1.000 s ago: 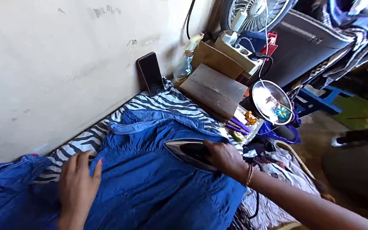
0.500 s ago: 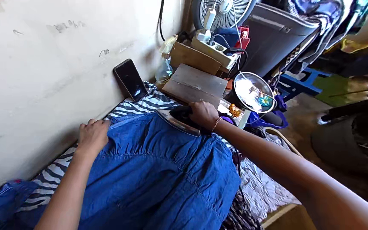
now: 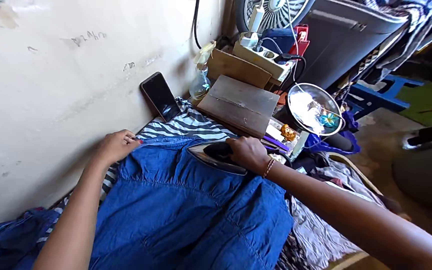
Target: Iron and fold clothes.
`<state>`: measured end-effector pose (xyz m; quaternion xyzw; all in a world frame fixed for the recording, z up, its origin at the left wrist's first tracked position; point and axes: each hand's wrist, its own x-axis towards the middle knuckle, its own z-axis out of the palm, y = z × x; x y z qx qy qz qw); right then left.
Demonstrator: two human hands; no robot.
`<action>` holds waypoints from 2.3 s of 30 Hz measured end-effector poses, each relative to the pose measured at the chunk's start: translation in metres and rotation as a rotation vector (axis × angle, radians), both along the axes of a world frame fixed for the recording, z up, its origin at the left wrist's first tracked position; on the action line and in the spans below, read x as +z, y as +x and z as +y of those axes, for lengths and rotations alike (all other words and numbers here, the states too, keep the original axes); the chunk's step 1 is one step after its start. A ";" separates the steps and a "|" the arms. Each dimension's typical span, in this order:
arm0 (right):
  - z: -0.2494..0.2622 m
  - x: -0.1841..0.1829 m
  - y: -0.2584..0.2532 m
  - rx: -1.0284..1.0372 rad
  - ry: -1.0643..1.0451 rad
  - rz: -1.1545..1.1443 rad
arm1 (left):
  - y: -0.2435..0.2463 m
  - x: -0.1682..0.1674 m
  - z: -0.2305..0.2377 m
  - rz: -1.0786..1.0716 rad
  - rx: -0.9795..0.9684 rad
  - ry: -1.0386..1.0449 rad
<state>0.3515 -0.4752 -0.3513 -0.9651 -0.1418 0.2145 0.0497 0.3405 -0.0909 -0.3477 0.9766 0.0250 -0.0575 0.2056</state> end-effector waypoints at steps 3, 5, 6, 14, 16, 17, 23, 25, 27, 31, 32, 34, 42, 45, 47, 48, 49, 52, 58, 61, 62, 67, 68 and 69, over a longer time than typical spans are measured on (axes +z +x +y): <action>0.025 0.001 0.010 0.051 0.028 0.003 | 0.002 -0.012 -0.004 0.206 -0.079 0.142; 0.042 0.000 0.020 0.092 0.068 -0.015 | 0.001 -0.013 -0.006 0.287 -0.077 0.162; 0.050 0.000 0.024 0.111 0.083 -0.018 | -0.001 -0.012 -0.007 0.318 -0.074 0.188; 0.079 0.001 0.038 0.186 0.160 -0.016 | -0.009 -0.008 -0.013 0.073 0.115 0.418; 0.076 0.000 0.036 0.186 0.176 -0.011 | -0.005 -0.003 -0.017 0.060 0.202 0.409; 0.073 0.000 0.034 0.185 0.186 -0.005 | -0.003 0.000 -0.018 0.065 0.233 0.366; 0.066 0.001 0.025 0.158 0.213 0.015 | 0.007 0.021 -0.008 0.072 0.302 -0.382; 0.068 0.002 0.024 0.141 0.221 0.003 | 0.008 0.033 -0.011 0.109 0.153 -0.326; 0.070 0.002 0.023 0.122 0.219 -0.010 | 0.017 0.039 -0.009 0.156 -0.028 0.010; 0.073 0.001 0.025 0.139 0.202 -0.019 | 0.035 0.051 0.002 0.171 -0.146 0.498; 0.074 0.001 0.026 0.145 0.200 -0.017 | 0.036 0.052 0.002 0.137 -0.118 0.522; 0.075 0.003 0.027 0.151 0.197 -0.013 | 0.036 0.057 -0.001 0.093 0.013 0.522; 0.089 0.005 0.034 0.151 0.190 -0.002 | 0.037 0.026 0.009 0.322 0.040 0.417; 0.099 0.006 0.040 0.152 0.197 0.009 | 0.038 0.016 0.002 0.427 0.105 0.619; 0.106 0.007 0.045 0.162 0.193 0.016 | 0.039 0.013 0.001 0.459 0.121 0.614; 0.110 0.009 0.047 0.167 0.186 0.025 | 0.039 0.011 0.001 0.459 0.126 0.612; 0.114 0.010 0.048 0.171 0.181 0.036 | 0.038 0.009 0.000 0.453 0.139 0.619; 0.123 0.014 0.053 0.175 0.175 0.056 | 0.037 0.007 -0.005 0.437 0.198 0.609; 0.130 0.017 0.060 0.201 0.183 0.072 | 0.045 0.013 0.005 0.280 0.336 0.149; 0.125 0.013 0.058 0.246 0.199 0.072 | 0.044 0.023 -0.005 0.217 0.404 -0.203; 0.121 0.012 0.055 0.262 0.197 0.077 | 0.044 0.029 -0.007 0.244 0.364 -0.289; 0.103 0.012 0.039 0.255 0.171 0.081 | 0.061 0.072 -0.003 0.269 -0.196 0.214; 0.103 0.014 0.035 0.231 0.166 0.085 | 0.065 0.080 -0.006 0.247 -0.234 0.359; 0.105 0.014 0.033 0.206 0.158 0.088 | 0.066 0.084 -0.012 0.201 -0.238 0.470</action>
